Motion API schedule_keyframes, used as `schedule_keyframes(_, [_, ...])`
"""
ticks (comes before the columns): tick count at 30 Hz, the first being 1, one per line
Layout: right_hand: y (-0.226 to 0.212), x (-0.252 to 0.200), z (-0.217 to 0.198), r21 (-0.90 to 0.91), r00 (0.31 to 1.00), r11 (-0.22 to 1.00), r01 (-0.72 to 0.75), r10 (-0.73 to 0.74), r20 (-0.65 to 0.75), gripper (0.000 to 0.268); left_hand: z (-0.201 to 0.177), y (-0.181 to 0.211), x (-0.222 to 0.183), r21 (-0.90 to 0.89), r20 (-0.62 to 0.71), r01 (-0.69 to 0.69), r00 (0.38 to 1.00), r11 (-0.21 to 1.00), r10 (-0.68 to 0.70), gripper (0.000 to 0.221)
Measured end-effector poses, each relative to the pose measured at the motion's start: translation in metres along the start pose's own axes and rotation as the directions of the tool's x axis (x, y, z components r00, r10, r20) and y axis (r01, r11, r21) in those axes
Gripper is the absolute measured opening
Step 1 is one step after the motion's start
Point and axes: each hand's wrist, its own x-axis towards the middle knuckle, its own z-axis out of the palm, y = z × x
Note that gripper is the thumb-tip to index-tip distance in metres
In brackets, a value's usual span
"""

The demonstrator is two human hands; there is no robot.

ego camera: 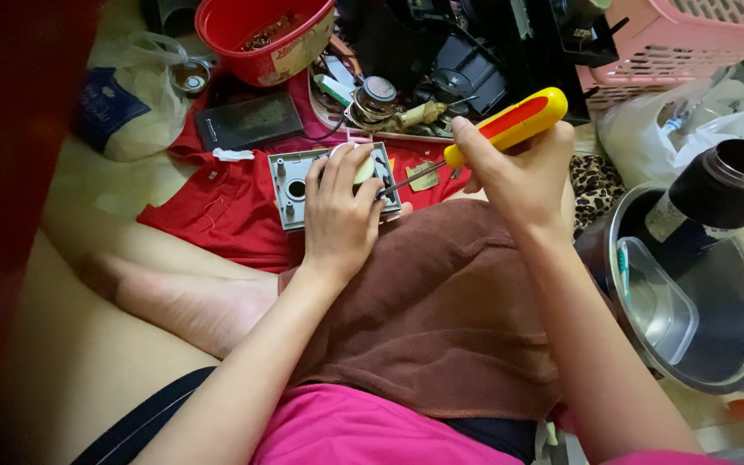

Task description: The person sits on the floor and uses a yellow-handled screwdriver to unscrew fasteners from a small appliance motor housing resting on their lap, repositioning the unit between screws. At the end they lift the housing and manipulate the detached motor and mounting plate by hand.

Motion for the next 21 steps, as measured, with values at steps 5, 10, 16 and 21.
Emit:
schedule_keyframes(5, [0.005, 0.004, 0.001, -0.010, 0.999, 0.999, 0.040, -0.040, 0.013, 0.021, -0.001, -0.001, -0.001, -0.020, -0.007, -0.014, 1.000, 1.000, 0.014, 0.018])
schedule_keyframes(10, [0.002, 0.012, 0.003, -0.017, 0.999, 0.999, 0.043, -0.042, 0.025, 0.024, -0.001, -0.001, -0.001, -0.034, -0.021, -0.015, 1.000, 0.999, 0.014, 0.016])
schedule_keyframes(16, [-0.011, 0.029, 0.007, -0.072, 0.982, 0.990, 0.118, -0.105, 0.157, 0.018, -0.013, 0.005, 0.004, -0.115, -0.012, 0.028, 0.999, 0.993, -0.029, 0.008])
schedule_keyframes(21, [-0.020, 0.030, 0.011, -0.040, 0.929, 0.954, 0.298, -0.280, 0.240, 0.013, -0.018, 0.004, 0.006, -0.122, -0.011, 0.020, 1.000, 0.992, -0.021, 0.007])
